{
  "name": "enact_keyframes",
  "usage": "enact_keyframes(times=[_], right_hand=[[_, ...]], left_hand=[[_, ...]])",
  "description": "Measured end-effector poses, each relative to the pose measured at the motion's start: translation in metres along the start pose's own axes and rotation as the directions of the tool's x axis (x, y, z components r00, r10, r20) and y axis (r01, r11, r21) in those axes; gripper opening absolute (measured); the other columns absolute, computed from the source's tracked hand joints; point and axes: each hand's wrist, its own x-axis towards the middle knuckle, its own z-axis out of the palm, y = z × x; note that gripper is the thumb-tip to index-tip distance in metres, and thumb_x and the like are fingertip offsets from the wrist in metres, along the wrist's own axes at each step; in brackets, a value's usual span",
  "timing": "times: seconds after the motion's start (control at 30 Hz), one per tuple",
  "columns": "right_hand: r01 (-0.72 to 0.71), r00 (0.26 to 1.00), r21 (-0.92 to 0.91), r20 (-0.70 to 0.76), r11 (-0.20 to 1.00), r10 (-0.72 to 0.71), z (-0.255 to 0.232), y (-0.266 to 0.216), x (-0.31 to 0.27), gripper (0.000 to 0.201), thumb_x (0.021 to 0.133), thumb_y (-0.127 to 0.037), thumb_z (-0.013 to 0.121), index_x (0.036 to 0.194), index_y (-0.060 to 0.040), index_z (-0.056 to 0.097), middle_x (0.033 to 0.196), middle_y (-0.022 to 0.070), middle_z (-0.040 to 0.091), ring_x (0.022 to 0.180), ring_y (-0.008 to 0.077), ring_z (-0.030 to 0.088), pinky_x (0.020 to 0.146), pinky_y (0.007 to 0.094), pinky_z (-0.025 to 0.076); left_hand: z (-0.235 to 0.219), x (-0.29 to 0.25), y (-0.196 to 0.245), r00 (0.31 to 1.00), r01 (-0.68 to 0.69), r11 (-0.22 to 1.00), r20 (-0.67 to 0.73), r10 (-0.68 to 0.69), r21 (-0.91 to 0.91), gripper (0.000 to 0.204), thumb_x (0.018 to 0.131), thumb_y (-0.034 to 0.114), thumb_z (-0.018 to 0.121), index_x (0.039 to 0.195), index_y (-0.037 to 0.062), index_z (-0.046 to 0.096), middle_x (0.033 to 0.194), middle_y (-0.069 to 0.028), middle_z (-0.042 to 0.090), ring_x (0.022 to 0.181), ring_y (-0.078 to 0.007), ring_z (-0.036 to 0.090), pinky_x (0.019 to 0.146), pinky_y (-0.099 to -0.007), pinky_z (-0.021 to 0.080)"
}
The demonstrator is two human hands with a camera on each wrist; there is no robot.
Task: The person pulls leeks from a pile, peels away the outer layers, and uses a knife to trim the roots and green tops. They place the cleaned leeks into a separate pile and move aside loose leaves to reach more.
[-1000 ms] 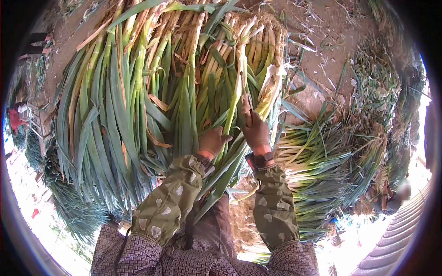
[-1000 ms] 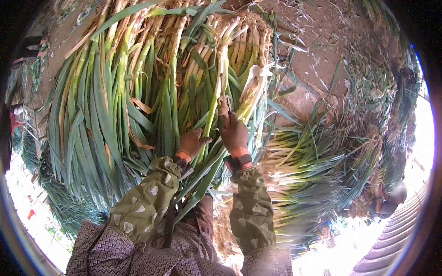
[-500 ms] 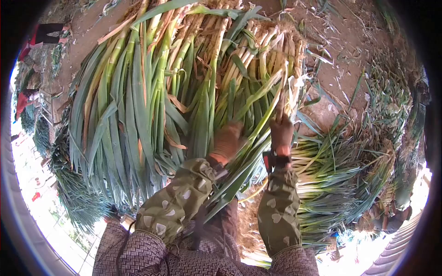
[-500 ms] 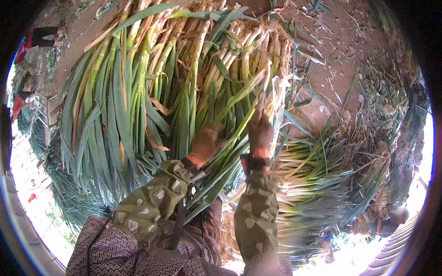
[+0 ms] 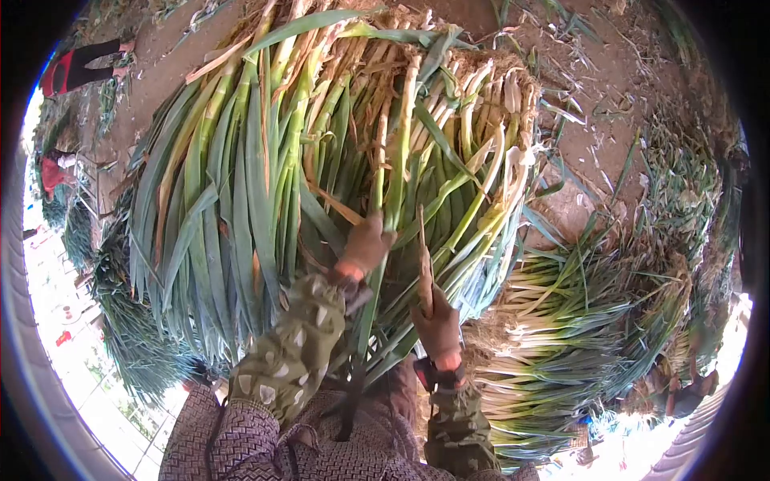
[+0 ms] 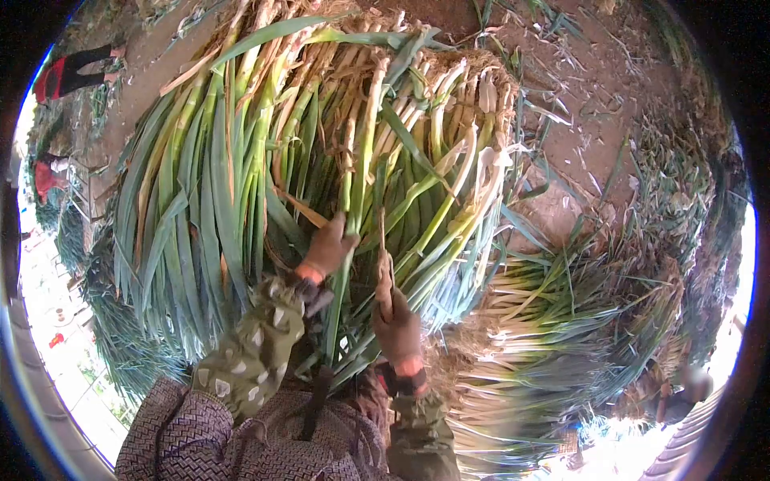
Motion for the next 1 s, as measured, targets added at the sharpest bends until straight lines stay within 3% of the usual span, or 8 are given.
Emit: enact_keyframes(times=[0.1,0.13,0.2,0.3,0.47,0.57,0.67,1.0], right_hand=[[-0.046,0.998,-0.080,0.044,0.996,0.049,-0.022,-0.011,-0.039,0.041,0.085,-0.016,0.067,0.123,-0.0063,0.059,0.091,0.0229,0.068,0.084,0.0394,0.070,0.070,0.0403,0.055],[-0.049,0.996,-0.112,0.066,0.992,0.057,-0.028,-0.009,-0.053,0.041,0.085,-0.015,0.067,0.124,-0.0062,0.059,0.091,0.0231,0.068,0.084,0.0395,0.070,0.070,0.0403,0.055],[-0.070,0.994,-0.106,0.073,0.992,0.078,-0.034,-0.006,-0.070,0.042,0.084,-0.014,0.067,0.125,-0.0059,0.059,0.091,0.0237,0.068,0.085,0.0397,0.070,0.071,0.0407,0.055],[-0.216,0.972,-0.054,0.087,0.975,0.220,-0.044,-0.009,-0.090,0.045,0.082,-0.013,0.068,0.125,-0.0048,0.059,0.096,0.0249,0.067,0.091,0.0409,0.069,0.073,0.0425,0.054],[-0.154,0.988,-0.082,-0.002,0.985,0.154,-0.030,0.003,-0.103,0.044,0.082,-0.013,0.067,0.124,-0.0035,0.059,0.092,0.0258,0.066,0.087,0.0429,0.067,0.073,0.0435,0.053],[-0.258,0.965,-0.110,0.022,0.960,0.262,-0.025,-0.001,-0.109,0.040,0.083,-0.011,0.064,0.121,-0.0019,0.059,0.094,0.0260,0.066,0.090,0.0409,0.068,0.075,0.0422,0.053],[-0.252,0.968,-0.073,0.000,0.965,0.252,-0.017,-0.001,-0.109,0.040,0.083,-0.012,0.065,0.122,-0.0031,0.060,0.095,0.0272,0.065,0.090,0.0423,0.068,0.073,0.0439,0.053],[-0.113,0.988,-0.178,-0.123,0.978,0.091,0.001,0.017,-0.051,0.034,0.084,-0.017,0.065,0.116,-0.0108,0.056,0.074,0.0266,0.063,0.072,0.0496,0.062,0.059,0.0556,0.049]], left_hand=[[0.017,-0.043,-0.001,0.997,-0.065,0.996,0.034,0.068,-0.067,0.051,0.091,0.031,0.064,0.123,-0.0074,0.053,0.103,-0.0326,0.063,0.102,-0.0482,0.061,0.087,-0.0485,0.049],[0.018,-0.056,-0.001,0.966,0.045,0.975,0.257,0.013,-0.219,0.055,0.095,0.039,0.057,0.124,-0.0074,0.052,0.111,-0.0324,0.062,0.108,-0.0412,0.062,0.092,-0.0450,0.046],[0.035,-0.087,0.014,0.969,-0.097,0.924,0.176,0.173,-0.370,0.059,0.097,0.043,0.055,0.125,-0.0083,0.053,0.113,-0.0305,0.063,0.108,-0.0378,0.062,0.092,-0.0434,0.046],[0.040,-0.105,0.028,0.972,0.174,0.856,0.223,-0.070,-0.486,0.050,0.097,0.033,0.058,0.122,-0.0103,0.057,0.113,-0.0332,0.063,0.111,-0.0460,0.061,0.095,-0.0439,0.048],[0.087,-0.091,-0.005,0.990,0.128,0.911,0.108,-0.092,-0.393,0.053,0.100,0.035,0.057,0.119,-0.0143,0.059,0.115,-0.0349,0.063,0.115,-0.0457,0.059,0.096,-0.0437,0.048],[0.063,-0.080,0.025,0.992,0.128,0.884,0.056,-0.116,-0.449,0.039,0.102,0.031,0.054,0.103,-0.0068,0.063,0.092,-0.0263,0.066,0.085,-0.0399,0.062,0.077,-0.0439,0.047],[0.085,-0.068,0.002,0.998,-0.006,0.856,-0.054,-0.025,-0.518,0.037,0.103,0.030,0.054,0.099,-0.0051,0.062,0.086,-0.0241,0.063,0.077,-0.0400,0.057,0.073,-0.0444,0.046],[0.070,-0.063,0.013,0.995,0.096,0.879,0.078,-0.067,-0.467,0.043,0.102,0.037,0.053,0.103,-0.0042,0.063,0.091,-0.0277,0.065,0.089,-0.0486,0.060,0.075,-0.0469,0.048]])
